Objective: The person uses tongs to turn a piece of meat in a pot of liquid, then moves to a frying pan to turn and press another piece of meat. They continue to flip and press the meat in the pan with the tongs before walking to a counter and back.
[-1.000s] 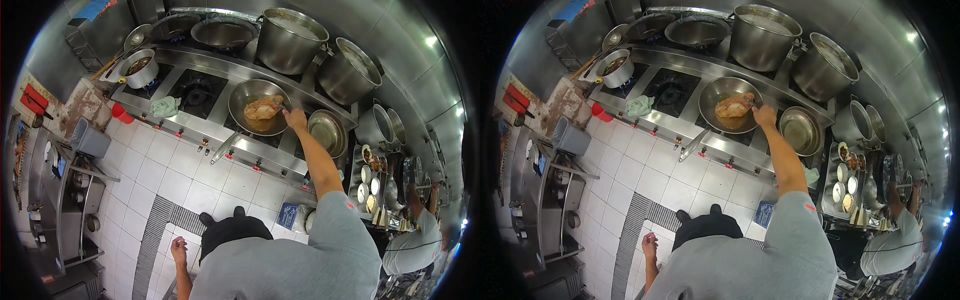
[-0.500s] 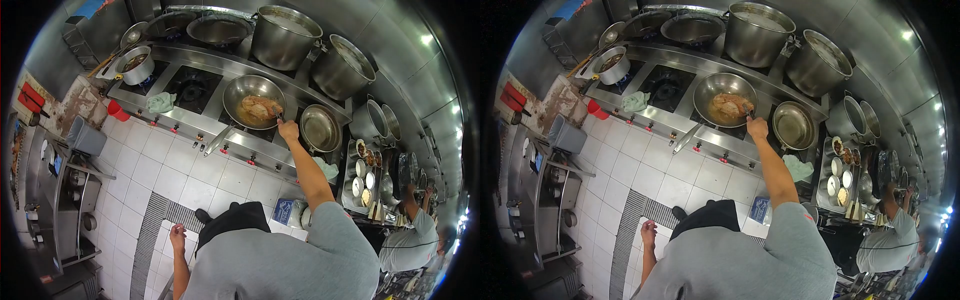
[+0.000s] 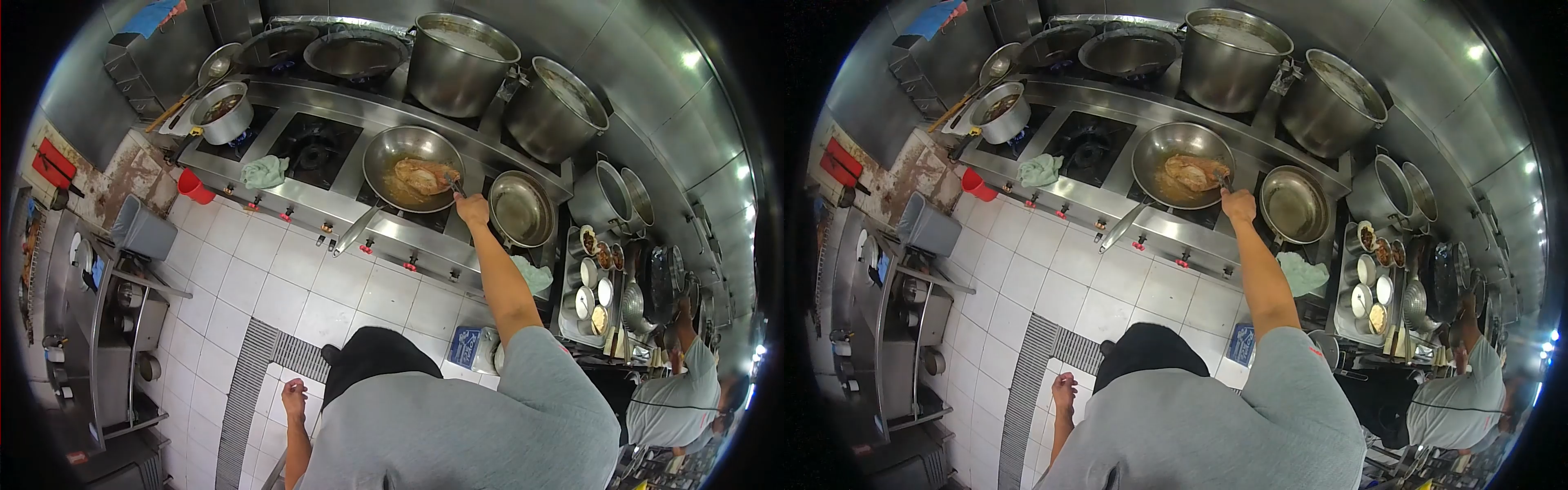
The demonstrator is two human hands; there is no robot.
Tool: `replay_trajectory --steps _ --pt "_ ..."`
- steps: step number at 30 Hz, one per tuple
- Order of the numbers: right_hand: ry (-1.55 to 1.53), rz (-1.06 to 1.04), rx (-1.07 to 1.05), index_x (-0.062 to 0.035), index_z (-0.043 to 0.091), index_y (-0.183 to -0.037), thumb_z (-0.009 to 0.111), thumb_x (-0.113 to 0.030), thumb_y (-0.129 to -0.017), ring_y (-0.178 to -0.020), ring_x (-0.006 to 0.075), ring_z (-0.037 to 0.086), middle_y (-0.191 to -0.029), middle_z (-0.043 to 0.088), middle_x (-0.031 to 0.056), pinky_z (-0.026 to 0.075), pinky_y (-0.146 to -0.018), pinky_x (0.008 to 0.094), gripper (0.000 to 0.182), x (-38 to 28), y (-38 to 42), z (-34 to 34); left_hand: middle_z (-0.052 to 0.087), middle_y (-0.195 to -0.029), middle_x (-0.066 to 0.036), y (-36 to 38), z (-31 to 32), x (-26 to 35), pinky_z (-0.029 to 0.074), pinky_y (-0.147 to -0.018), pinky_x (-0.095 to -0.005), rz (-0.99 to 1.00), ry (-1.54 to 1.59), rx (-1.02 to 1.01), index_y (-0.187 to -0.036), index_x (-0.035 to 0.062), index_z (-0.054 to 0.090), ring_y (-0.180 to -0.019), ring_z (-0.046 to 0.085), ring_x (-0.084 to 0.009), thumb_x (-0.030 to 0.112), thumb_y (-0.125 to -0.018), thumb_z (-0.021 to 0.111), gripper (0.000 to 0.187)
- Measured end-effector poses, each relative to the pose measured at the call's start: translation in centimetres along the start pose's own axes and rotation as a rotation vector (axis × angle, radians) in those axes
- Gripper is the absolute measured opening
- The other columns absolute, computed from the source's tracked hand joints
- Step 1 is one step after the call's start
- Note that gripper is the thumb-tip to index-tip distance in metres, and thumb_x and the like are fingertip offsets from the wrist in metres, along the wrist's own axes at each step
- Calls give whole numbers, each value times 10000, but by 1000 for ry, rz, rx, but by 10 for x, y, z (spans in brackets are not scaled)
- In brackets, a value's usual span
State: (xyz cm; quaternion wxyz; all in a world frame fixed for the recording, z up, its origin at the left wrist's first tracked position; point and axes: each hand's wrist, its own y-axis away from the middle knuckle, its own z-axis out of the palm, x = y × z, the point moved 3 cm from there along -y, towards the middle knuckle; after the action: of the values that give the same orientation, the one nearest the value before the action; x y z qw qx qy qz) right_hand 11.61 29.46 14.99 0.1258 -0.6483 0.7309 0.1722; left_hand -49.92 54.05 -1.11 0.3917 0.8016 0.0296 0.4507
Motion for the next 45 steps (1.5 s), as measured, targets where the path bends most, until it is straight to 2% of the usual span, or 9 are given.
replay_trajectory --steps 2,9,12,15,18,33,39,45 --pt "30 19 26 54 605 -1041 598 -478 -800 -1002 369 604 -1044 616 263 490 -857 405 584 0 2 2 617 -734 -73 -2 -2 -9 404 -471 -240 -26 -11 4 -961 46 593 -533 516 -114 145 -835 589 161" --pt "13 -2 23 51 613 -1017 602 -473 -801 -983 370 610 -1024 622 258 492 -842 412 566 4 13 1 629 -738 -88 -17 -10 -41 420 -466 -245 -74 -94 1 -954 40 591 -542 546 -129 168 -820 599 185" --pt "22 -68 12 44 625 -976 602 -466 -805 -966 372 614 -997 630 255 493 -834 417 540 10 13 9 630 -712 -87 -24 -26 -66 410 -425 -251 -78 -125 6 -961 42 586 -515 550 -137 193 -816 606 210" --pt "5 -90 58 39 632 -947 598 -463 -809 -959 372 616 -978 634 254 492 -832 421 522 10 26 4 631 -681 -83 -25 -37 -80 376 -364 -249 -173 -153 23 -967 55 576 -461 535 -140 228 -819 605 229" --pt "-24 -84 35 48 634 -956 624 -487 -785 -935 369 620 -950 643 242 492 -823 410 561 7 37 0 630 -680 -83 -23 -44 -87 373 -362 -246 -227 -175 16 -962 56 573 -466 537 -139 236 -821 612 231" --pt "7 -74 7 65 622 -939 627 -502 -776 -943 374 619 -961 635 260 493 -823 416 590 19 33 1 621 -685 -77 -20 -9 -60 390 -396 -248 -112 -131 -26 -971 45 563 -475 532 -133 213 -827 606 225" --pt "-54 -41 -30 46 637 -949 627 -499 -774 -970 371 610 -979 635 255 484 -845 412 572 22 36 -5 623 -683 -82 -11 -15 -79 362 -365 -237 -178 -161 -23 -971 49 558 -462 523 -129 237 -818 623 250" --pt "-82 -79 -15 33 666 -896 623 -519 -767 -983 369 602 -964 638 254 461 -864 423 569 42 31 -13 625 -675 -84 1 -15 -84 351 -358 -235 -187 -142 -19 -969 48 561 -460 523 -126 224 -817 624 241"
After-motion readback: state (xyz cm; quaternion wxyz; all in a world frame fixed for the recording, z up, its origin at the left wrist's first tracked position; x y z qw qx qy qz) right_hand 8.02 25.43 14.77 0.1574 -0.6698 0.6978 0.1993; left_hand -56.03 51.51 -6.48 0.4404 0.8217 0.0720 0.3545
